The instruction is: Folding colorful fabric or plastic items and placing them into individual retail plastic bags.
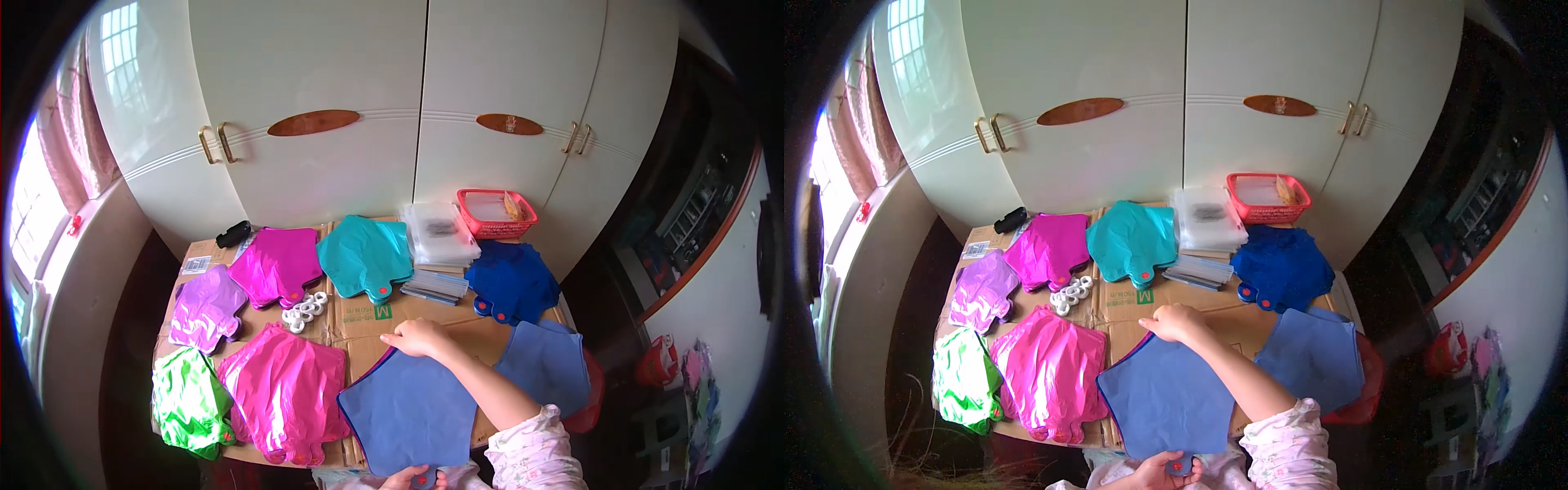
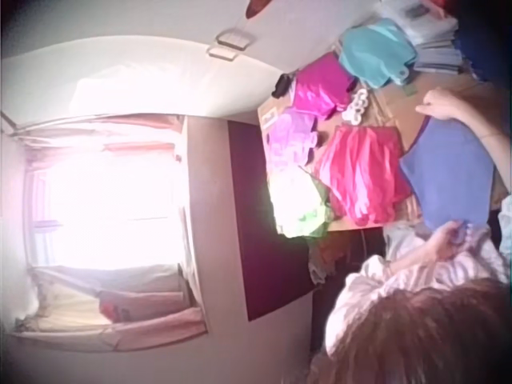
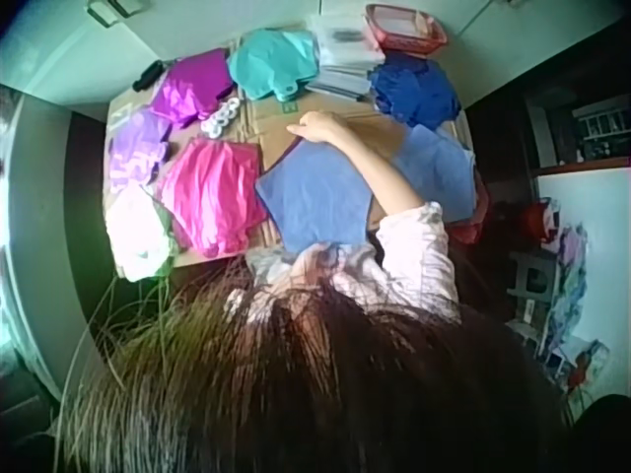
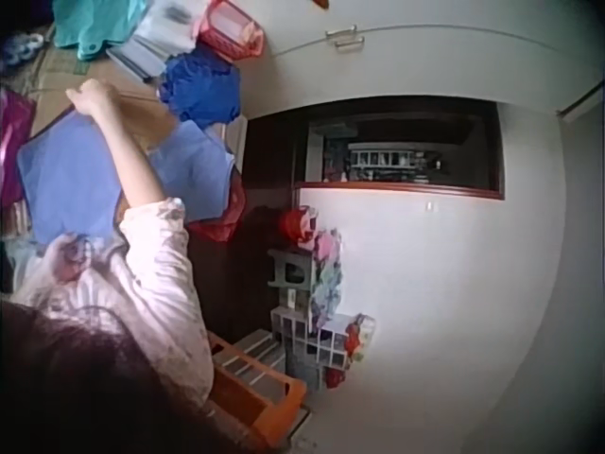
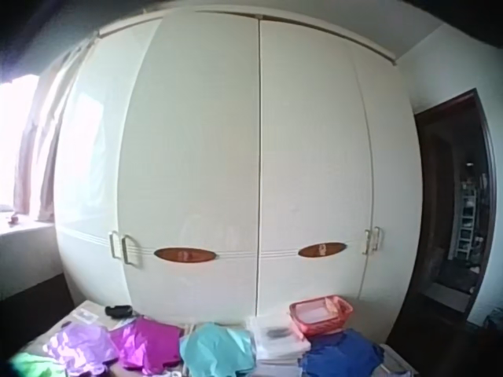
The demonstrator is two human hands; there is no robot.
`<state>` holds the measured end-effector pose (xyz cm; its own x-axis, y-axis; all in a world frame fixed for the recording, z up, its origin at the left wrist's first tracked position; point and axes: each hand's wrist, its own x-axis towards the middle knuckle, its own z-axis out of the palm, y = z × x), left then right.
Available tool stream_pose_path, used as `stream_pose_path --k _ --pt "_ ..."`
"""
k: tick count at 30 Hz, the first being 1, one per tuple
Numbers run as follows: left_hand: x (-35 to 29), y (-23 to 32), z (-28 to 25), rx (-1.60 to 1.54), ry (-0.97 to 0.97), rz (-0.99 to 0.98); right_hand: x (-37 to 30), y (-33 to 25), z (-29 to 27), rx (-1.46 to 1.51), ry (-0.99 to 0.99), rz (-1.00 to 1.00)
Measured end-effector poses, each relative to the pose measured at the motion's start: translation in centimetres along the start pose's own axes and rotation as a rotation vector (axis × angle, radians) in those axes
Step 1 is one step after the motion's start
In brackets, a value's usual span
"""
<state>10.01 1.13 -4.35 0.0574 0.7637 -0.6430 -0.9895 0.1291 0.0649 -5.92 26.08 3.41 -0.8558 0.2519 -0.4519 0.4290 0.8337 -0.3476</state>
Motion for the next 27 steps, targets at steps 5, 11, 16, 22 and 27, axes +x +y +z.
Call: stream_pose_path --k 5,11,16,22,27 --pt "1.2 -0.6 -1.7 -0.113 -0.101 0.019 0.2 0.1 -0.1 -0.046 0.015 0.024" --pt "0.9 -0.4 -1.2 -0.152 -0.038 0.013 1.6 3.7 1.3 0.217 0.081 -0.104" --pt "-0.3 0.1 0.7 -0.095 0.116 0.081 1.1 3.3 0.8 0.047 0.081 -0.136" --pt "0.4 0.5 0.3 -0.187 0.018 0.043 0.4 3.3 0.3 0.142 0.039 -0.109" --pt "-0.2 0.9 1.3 -0.145 0.072 0.072 0.1 3.4 -0.5 0.152 0.012 -0.191"
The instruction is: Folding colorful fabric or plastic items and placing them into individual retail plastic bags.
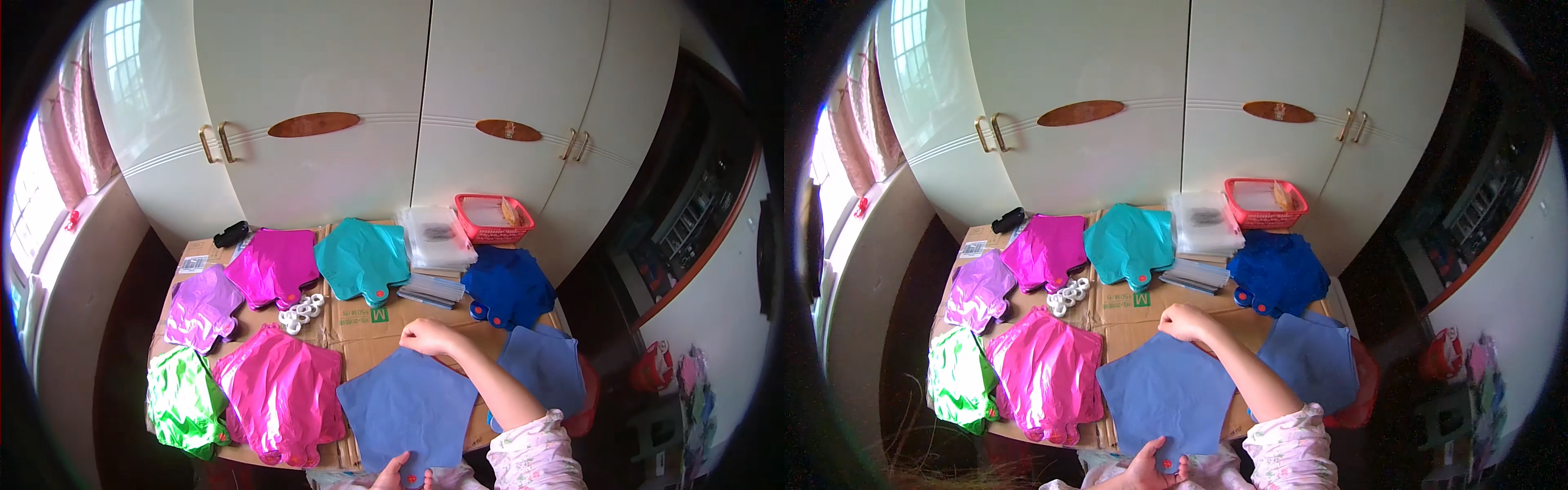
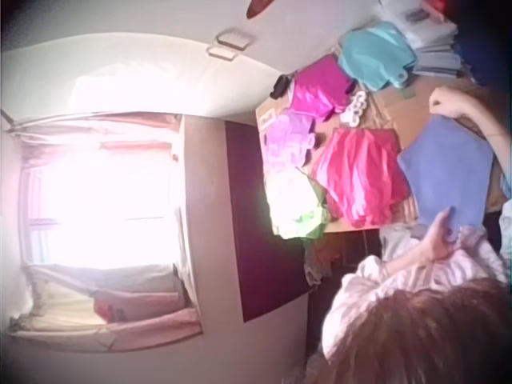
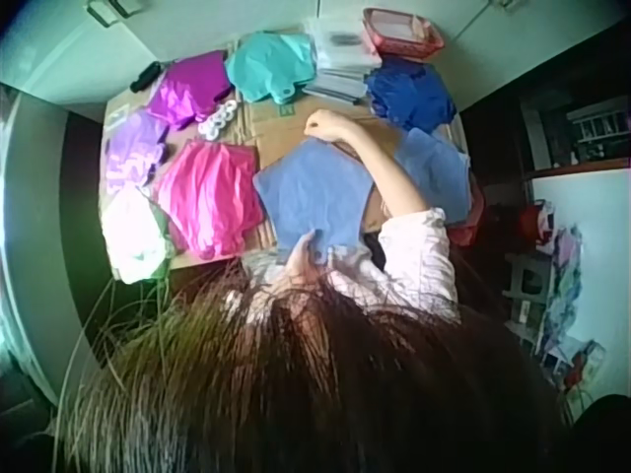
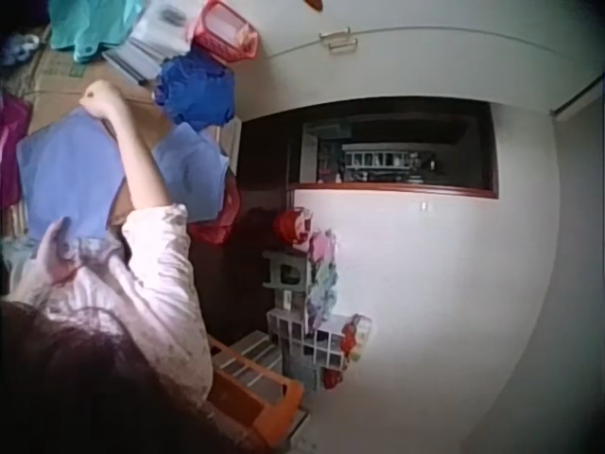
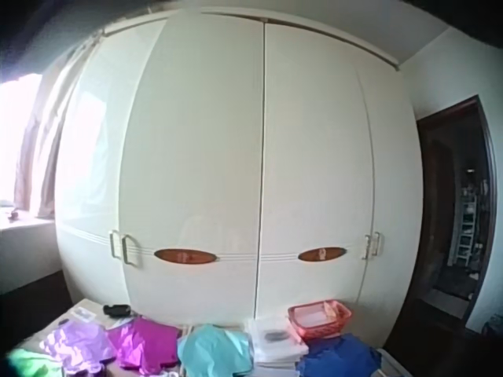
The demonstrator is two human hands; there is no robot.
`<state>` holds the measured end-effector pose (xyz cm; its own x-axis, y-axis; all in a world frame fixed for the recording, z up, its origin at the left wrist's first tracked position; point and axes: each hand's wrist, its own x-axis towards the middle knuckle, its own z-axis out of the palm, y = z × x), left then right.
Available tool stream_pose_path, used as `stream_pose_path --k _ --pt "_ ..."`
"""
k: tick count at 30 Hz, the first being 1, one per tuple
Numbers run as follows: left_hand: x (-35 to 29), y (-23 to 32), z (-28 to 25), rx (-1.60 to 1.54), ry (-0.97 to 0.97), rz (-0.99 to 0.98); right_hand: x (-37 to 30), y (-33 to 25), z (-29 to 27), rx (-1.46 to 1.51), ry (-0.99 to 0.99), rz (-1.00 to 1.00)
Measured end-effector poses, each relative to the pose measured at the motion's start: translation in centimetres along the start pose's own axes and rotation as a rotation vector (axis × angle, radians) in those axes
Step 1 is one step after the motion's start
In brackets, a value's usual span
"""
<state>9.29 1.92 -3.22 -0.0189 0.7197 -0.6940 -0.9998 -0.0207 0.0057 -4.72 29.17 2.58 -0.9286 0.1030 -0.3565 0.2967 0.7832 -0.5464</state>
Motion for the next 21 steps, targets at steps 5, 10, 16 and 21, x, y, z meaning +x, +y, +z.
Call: stream_pose_path --k 5,10,16,21 --pt "0.9 -0.2 -0.6 -0.041 -0.055 -0.032 -0.2 0.6 -0.1 0.108 -0.017 -0.003" --pt "3.0 -0.6 -3.9 -0.024 -0.122 -0.135 0.3 1.2 -0.2 0.169 -0.081 -0.021" --pt "0.1 0.6 -1.0 0.046 0.047 -0.164 1.0 2.0 -0.1 0.257 -0.103 0.033" --pt "-1.5 0.2 1.4 0.102 0.099 -0.138 0.9 1.2 0.3 0.249 -0.108 0.057"
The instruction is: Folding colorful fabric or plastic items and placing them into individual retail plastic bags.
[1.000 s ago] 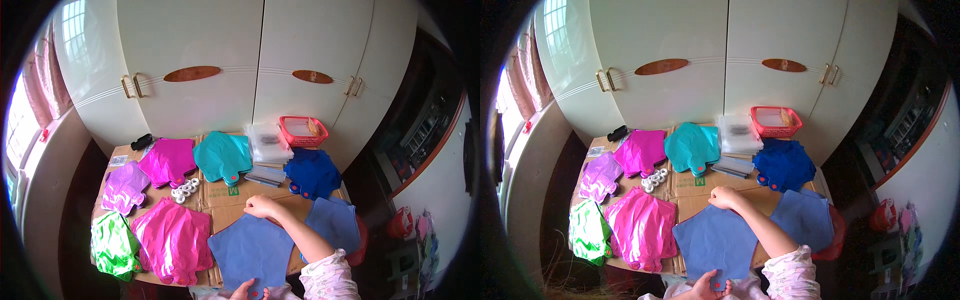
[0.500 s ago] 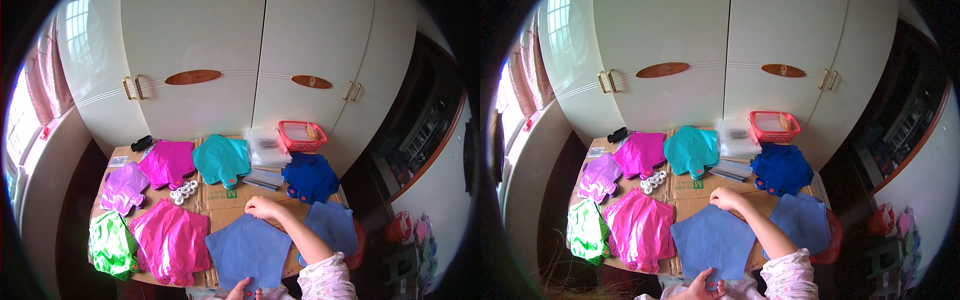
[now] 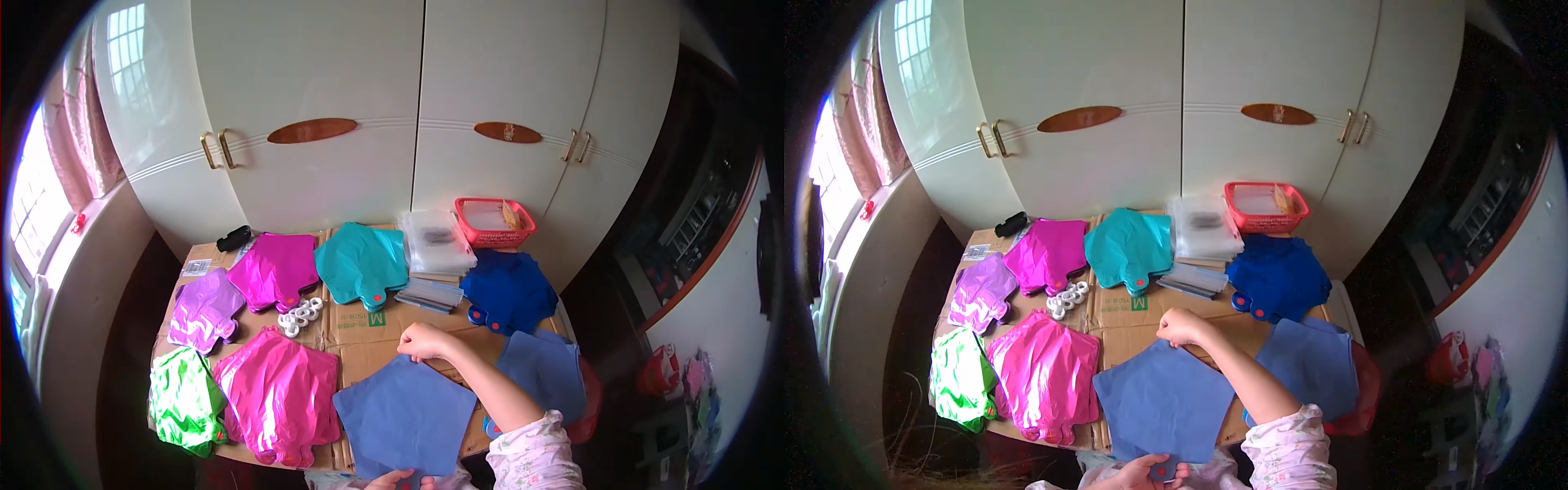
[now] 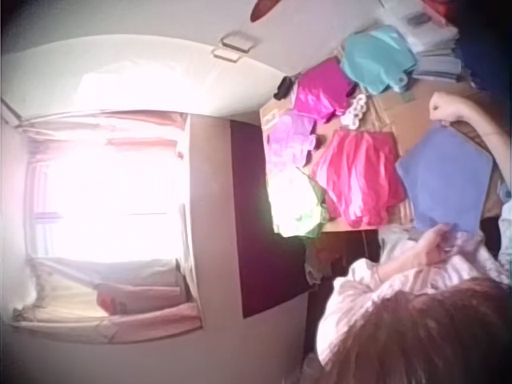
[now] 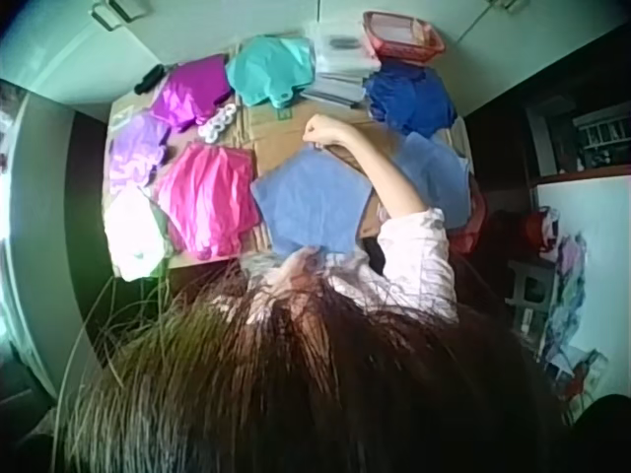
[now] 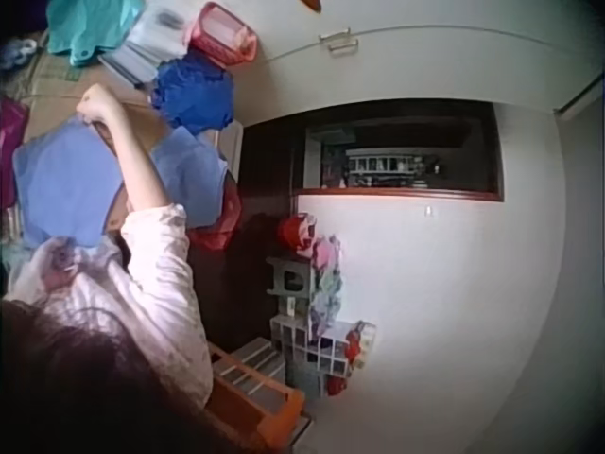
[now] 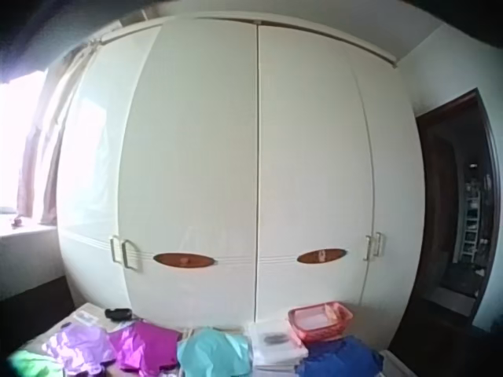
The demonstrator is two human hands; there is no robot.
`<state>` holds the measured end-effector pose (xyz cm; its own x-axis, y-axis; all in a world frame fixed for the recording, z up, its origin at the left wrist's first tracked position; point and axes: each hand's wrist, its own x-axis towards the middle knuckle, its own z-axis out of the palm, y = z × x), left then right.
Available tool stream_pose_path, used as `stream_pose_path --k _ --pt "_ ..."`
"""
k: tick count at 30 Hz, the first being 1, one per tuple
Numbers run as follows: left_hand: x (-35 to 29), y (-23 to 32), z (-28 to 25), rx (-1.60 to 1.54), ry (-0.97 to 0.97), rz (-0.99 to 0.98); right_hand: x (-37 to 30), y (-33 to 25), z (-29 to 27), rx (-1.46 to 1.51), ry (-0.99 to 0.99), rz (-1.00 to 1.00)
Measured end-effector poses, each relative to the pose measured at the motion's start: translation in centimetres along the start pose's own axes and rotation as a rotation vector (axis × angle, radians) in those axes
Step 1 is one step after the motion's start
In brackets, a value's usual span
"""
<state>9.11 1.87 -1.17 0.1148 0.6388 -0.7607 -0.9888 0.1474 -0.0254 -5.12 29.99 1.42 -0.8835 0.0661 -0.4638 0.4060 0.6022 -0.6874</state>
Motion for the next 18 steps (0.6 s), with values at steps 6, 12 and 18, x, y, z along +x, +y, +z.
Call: stream_pose_path --k 6,12,18 --pt "2.0 -0.5 -1.4 -0.021 -0.062 0.017 -0.5 0.3 0.0 -0.097 0.056 -0.094" --pt "3.4 -0.7 -3.0 -0.036 -0.116 0.038 -0.8 -0.5 -0.3 -0.187 0.126 -0.214" --pt "3.2 -0.2 -1.6 0.068 -0.149 0.149 1.1 0.0 -1.4 -0.337 0.321 -0.431"
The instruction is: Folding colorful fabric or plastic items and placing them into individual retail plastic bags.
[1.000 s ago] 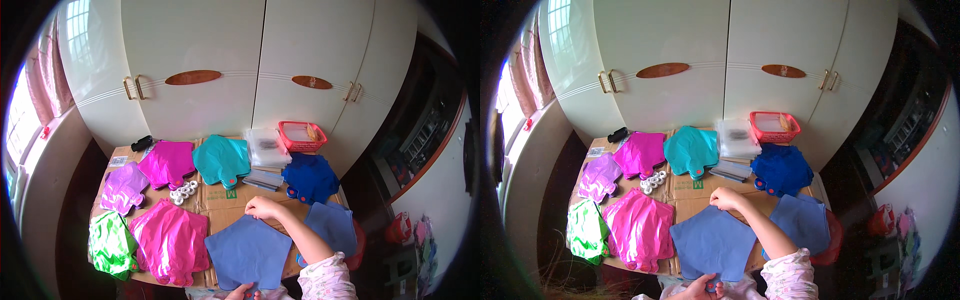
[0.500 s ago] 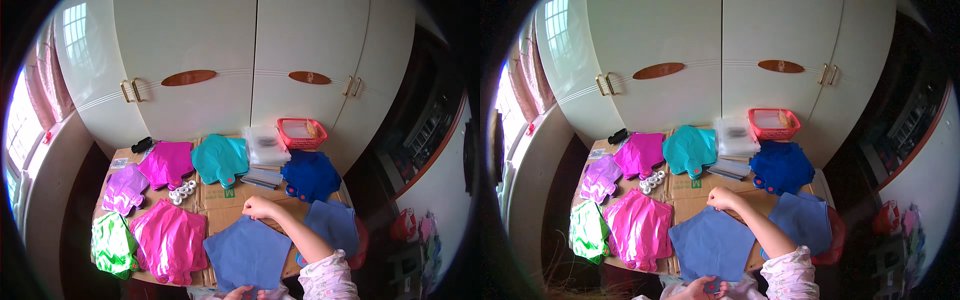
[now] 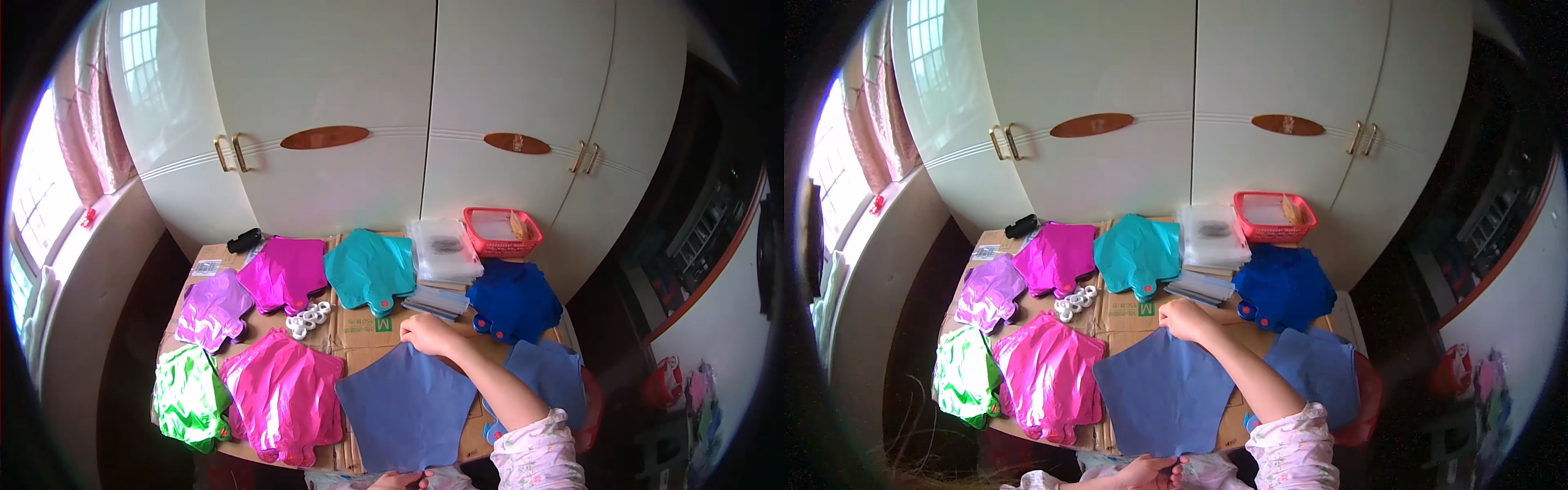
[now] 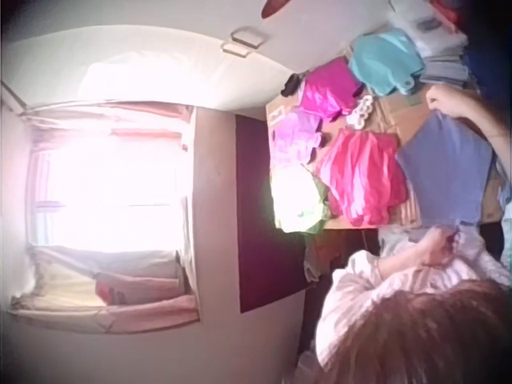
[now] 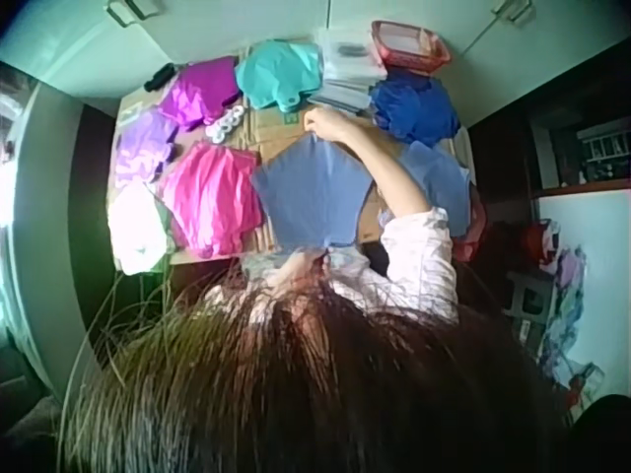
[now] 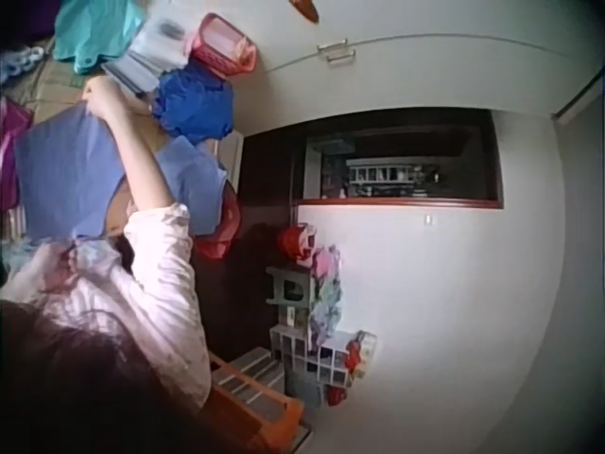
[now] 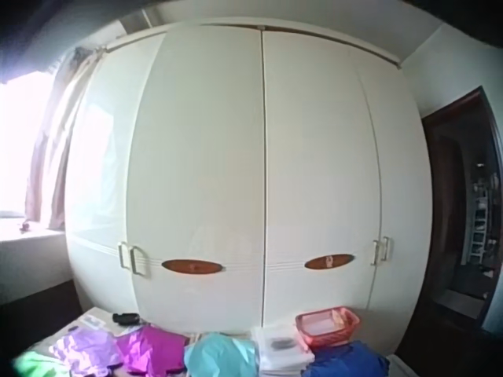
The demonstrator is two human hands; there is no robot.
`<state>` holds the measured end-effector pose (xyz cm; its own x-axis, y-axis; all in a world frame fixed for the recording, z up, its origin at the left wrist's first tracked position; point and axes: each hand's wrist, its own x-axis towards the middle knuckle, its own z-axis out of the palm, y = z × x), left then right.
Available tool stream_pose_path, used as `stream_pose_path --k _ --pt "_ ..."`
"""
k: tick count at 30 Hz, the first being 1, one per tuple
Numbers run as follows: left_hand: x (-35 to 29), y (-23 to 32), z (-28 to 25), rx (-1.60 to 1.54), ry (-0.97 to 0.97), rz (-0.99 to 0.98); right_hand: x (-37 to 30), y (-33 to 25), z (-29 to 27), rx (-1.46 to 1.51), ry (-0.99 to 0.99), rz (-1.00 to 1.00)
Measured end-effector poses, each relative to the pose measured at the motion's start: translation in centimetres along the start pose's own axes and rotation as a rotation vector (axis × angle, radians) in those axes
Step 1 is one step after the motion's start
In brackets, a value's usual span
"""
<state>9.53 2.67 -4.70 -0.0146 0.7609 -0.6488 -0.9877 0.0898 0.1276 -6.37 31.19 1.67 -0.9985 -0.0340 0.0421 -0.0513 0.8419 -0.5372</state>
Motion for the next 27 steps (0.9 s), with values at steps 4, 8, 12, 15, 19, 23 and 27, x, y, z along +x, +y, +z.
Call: stream_pose_path --k 4,8,12,15,19,23,27 --pt "-1.0 3.0 3.5 0.147 0.087 0.028 0.4 0.7 -0.6 -0.113 0.042 -0.013" --pt "0.0 5.7 2.4 0.149 0.031 0.0 2.0 0.8 1.1 -0.348 0.115 -0.037" --pt "0.4 7.2 3.2 0.157 0.061 -0.007 2.7 0.9 2.1 -0.559 0.222 -0.129" --pt "0.5 7.4 3.5 0.158 0.074 -0.01 2.8 1.7 2.9 -0.642 0.255 -0.161" --pt "0.3 7.3 3.8 0.122 0.067 -0.012 2.4 1.8 3.4 -0.643 0.311 -0.149" --pt "0.9 7.3 3.1 0.048 0.025 -0.011 -0.3 -2.4 1.7 -0.534 0.474 -0.261" --pt "0.9 7.3 3.5 0.063 0.023 -0.029 -4.6 -3.3 4.6 -0.196 0.278 -0.319"
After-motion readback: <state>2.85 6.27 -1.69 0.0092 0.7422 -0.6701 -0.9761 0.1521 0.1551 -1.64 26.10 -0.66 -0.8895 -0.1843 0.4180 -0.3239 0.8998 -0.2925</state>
